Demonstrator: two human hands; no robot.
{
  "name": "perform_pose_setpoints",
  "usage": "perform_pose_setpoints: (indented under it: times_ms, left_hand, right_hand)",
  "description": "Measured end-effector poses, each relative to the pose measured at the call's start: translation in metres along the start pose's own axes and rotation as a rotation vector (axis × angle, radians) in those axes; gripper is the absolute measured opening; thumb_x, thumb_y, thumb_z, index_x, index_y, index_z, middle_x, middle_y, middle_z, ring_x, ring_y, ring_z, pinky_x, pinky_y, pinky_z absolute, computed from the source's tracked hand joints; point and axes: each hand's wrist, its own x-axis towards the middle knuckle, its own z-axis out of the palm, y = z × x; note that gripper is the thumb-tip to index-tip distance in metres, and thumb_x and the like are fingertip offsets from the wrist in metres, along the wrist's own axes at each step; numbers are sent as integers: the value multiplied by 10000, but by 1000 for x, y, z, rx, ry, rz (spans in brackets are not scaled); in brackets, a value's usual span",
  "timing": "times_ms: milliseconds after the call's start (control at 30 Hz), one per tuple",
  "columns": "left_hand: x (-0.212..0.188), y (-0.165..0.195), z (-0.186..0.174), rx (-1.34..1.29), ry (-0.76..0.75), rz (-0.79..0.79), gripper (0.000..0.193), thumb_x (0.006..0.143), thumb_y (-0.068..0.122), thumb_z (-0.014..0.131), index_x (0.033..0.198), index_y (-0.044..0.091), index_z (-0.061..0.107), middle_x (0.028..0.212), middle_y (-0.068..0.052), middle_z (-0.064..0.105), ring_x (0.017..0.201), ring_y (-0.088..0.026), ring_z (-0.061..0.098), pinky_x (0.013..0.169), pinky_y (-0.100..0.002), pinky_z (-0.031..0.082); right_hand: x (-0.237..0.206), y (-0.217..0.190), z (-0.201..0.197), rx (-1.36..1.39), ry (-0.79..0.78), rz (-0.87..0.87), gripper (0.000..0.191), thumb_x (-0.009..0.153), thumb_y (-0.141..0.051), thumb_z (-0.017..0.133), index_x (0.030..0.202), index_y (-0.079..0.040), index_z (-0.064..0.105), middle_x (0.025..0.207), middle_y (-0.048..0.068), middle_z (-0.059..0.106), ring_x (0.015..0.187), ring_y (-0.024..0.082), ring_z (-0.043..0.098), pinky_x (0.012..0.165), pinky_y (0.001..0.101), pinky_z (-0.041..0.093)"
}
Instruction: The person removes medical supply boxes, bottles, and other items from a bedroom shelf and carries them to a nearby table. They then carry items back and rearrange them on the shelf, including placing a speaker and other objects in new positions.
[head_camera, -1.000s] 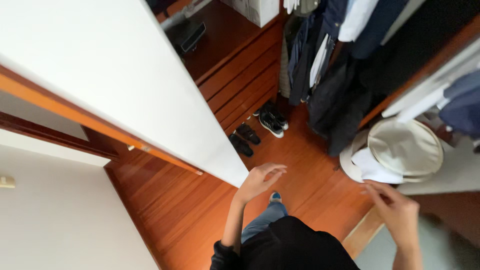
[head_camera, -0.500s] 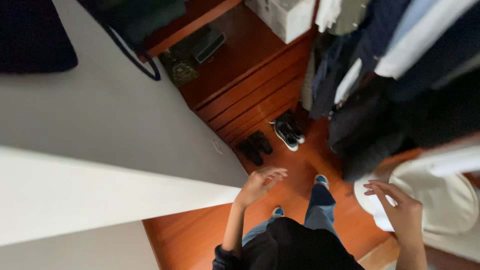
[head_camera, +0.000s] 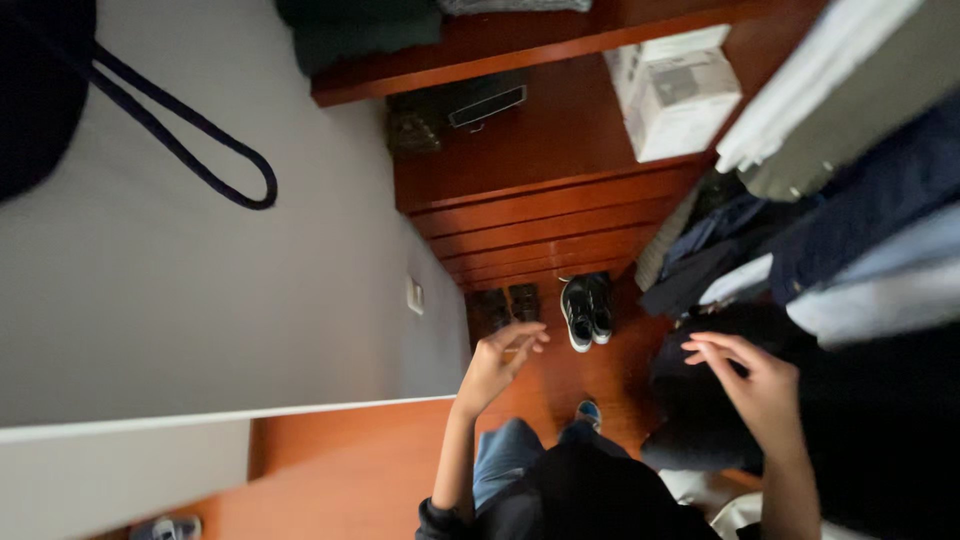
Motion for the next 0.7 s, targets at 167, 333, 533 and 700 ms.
perform_pose_setpoints:
  times_ms: [167,333,533,700]
  left_hand:
    - [-18,-9,0,52,155,-165,241,1001,73,619,1229,30,686,1094,-55,769,941,-164,763,841,-314,628]
    - [-16,-14,-16,77,284,-280,204,1017,90,606,1182,35,713,1086,-54,784,935,-174,778,802,-314,633]
    - [32,-37,-45,103,278,-220,253,998,71,620,1239,34,687,1099,-54,779,971,-165,767,837,-294,631]
    - [90,-81,-77,56,403,-120,273,992,36,616,1259,13,672,1083,-78,784,971,-164,772,846,-296,620]
  right_hand:
    - [53,21,28,-3,-219,-57,185,948,-83,677,1107,-18,745,990,78,811,859,147,795,746,243,585]
    - [91,21,67,54,-334,-86,181,934,-92,685,1092,-30,749,968,66,818,839,149,801,747,241,592]
    - [140,18,109,69,-360,-100,178,934,-94,688,1087,-34,758,959,66,822,860,137,799,755,248,598]
    - [187,38,154,51,-357,-189,190,955,-108,674,1115,-37,750,1005,68,811,946,149,789,813,272,597]
